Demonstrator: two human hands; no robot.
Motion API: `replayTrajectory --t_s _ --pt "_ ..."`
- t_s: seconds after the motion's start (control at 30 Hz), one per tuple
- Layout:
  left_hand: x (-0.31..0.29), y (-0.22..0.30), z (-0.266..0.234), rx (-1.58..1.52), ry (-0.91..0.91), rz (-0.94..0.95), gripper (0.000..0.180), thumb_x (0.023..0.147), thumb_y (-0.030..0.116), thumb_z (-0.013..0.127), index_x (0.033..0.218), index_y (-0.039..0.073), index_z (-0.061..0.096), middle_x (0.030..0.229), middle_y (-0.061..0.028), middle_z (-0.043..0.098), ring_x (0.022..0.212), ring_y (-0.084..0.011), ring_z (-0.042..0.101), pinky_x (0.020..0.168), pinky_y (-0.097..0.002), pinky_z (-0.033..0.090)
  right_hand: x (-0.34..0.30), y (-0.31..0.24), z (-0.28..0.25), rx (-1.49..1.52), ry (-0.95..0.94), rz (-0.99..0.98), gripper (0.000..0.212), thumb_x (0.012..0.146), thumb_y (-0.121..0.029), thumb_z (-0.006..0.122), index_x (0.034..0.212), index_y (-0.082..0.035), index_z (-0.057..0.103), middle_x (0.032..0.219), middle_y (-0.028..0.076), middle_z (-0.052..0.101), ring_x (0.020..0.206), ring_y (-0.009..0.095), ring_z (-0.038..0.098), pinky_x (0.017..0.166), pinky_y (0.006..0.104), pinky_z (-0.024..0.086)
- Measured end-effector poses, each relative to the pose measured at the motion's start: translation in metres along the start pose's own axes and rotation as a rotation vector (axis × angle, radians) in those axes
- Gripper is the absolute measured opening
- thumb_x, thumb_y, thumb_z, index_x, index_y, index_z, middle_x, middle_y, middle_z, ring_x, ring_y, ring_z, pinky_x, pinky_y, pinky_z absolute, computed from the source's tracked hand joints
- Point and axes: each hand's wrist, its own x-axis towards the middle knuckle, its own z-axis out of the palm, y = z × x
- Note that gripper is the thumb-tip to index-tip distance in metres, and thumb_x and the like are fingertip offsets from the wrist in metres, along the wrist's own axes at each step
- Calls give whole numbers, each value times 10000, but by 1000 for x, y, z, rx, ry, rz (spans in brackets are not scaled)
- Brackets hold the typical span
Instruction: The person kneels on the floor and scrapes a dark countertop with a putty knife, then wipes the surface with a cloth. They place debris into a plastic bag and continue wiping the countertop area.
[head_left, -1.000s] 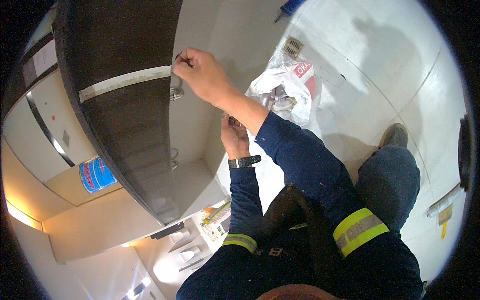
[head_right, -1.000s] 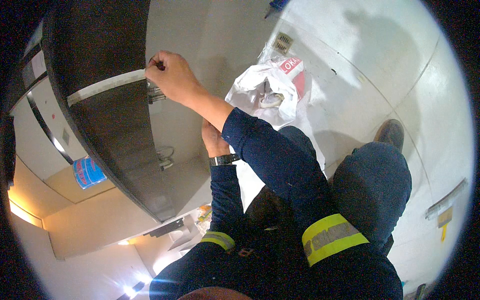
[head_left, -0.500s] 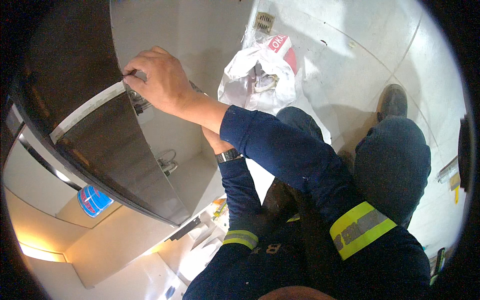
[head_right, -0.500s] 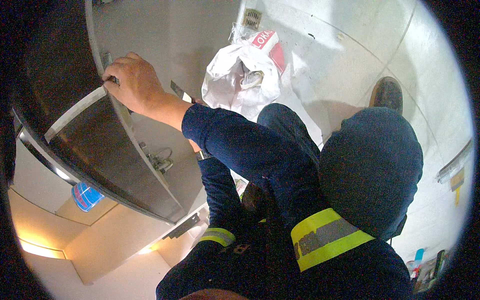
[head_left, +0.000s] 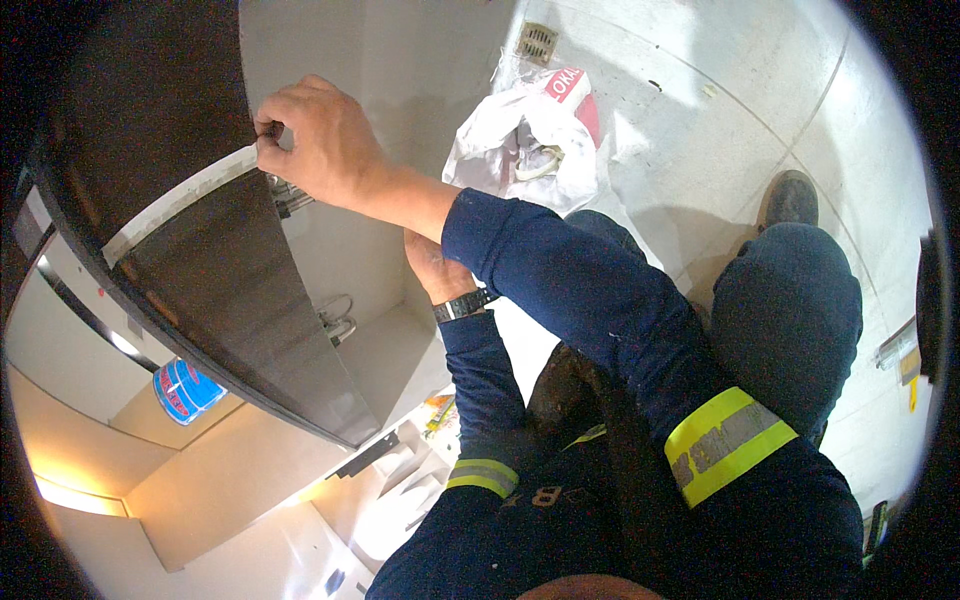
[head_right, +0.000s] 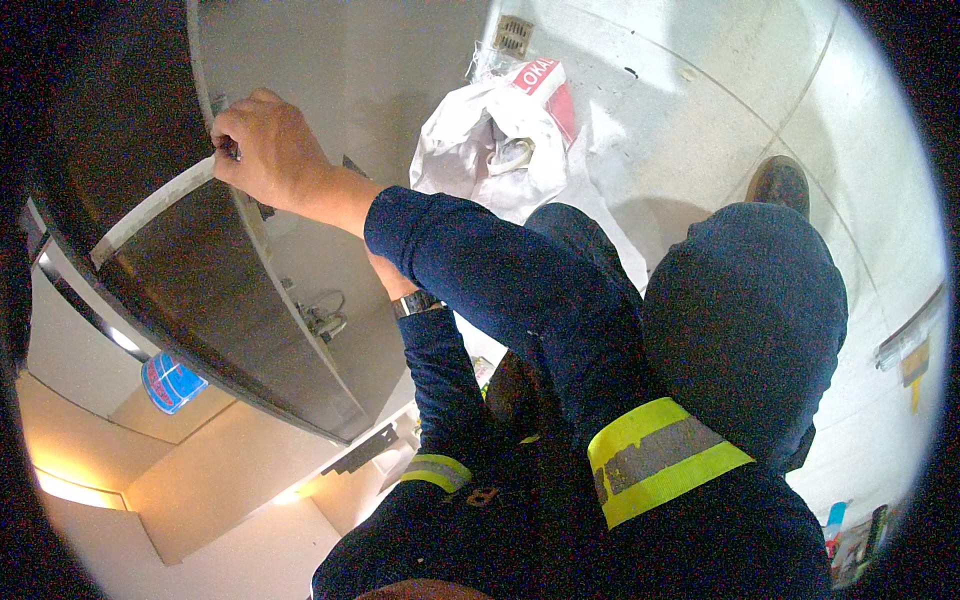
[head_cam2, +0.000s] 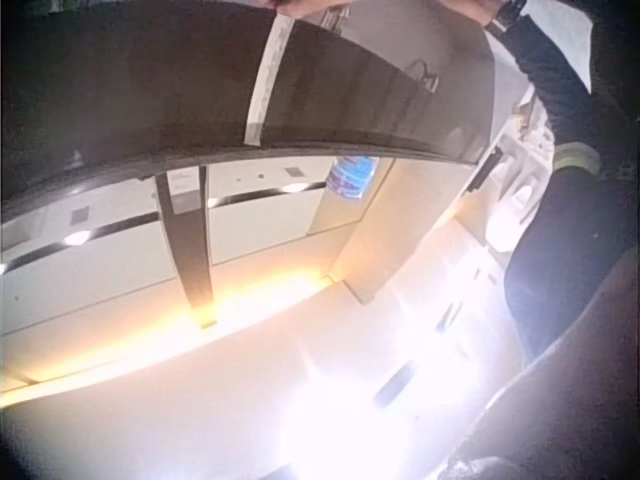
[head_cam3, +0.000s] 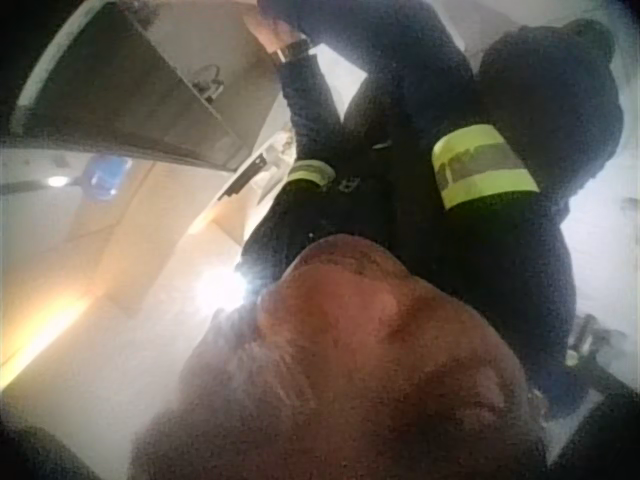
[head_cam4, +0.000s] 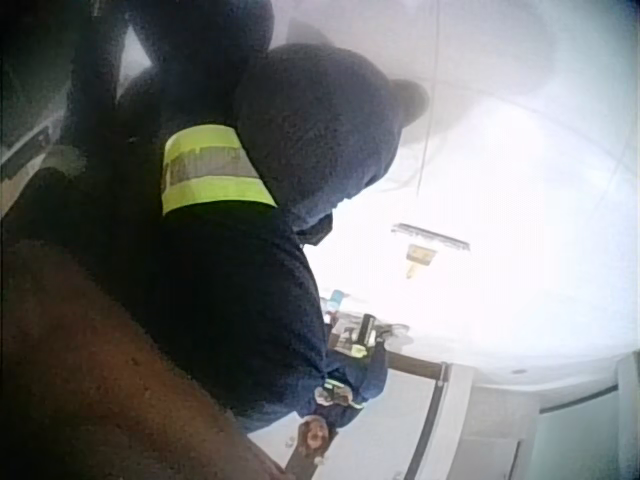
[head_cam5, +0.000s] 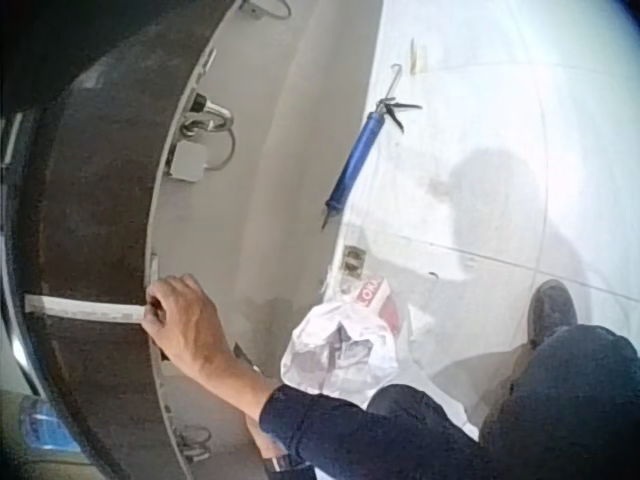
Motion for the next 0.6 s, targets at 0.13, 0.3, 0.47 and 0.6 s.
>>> replayTrajectory --t_s 0.13,0.3,0.47,0.6 --pt "0 6 1 -235 49 -89 395 1045 289 407 1250 -28 525 1141 -155 646 1051 -283 649 859 -417 550 -3 -1 3 32 -38 32 87 755 -139 707 780 -73 656 782 69 676 841 270 618 763 400 518" --pt "-4 19 18 -190 126 -143 405 1049 305 406 1248 -27 524 1137 -155 645 1033 -280 652 853 -412 551 -2 1 -4 62 -63 34 104 746 -149 704 781 -69 647 778 75 669 821 279 617 771 417 513" --pt "10 -5 -14 -472 -218 -74 405 1052 307 414 1249 -30 521 1139 -165 644 1027 -279 649 860 -418 549 -5 -8 -9 74 -144 34 121 738 -161 705 784 -65 647 789 85 677 838 292 634 768 414 511" --pt "9 10 10 -180 -16 -32 394 1057 284 414 1262 -35 517 1157 -156 641 1052 -276 640 888 -417 536 -1 -8 -12 52 -133 59 119 746 -167 696 786 -65 652 803 97 680 819 290 653 764 414 517"
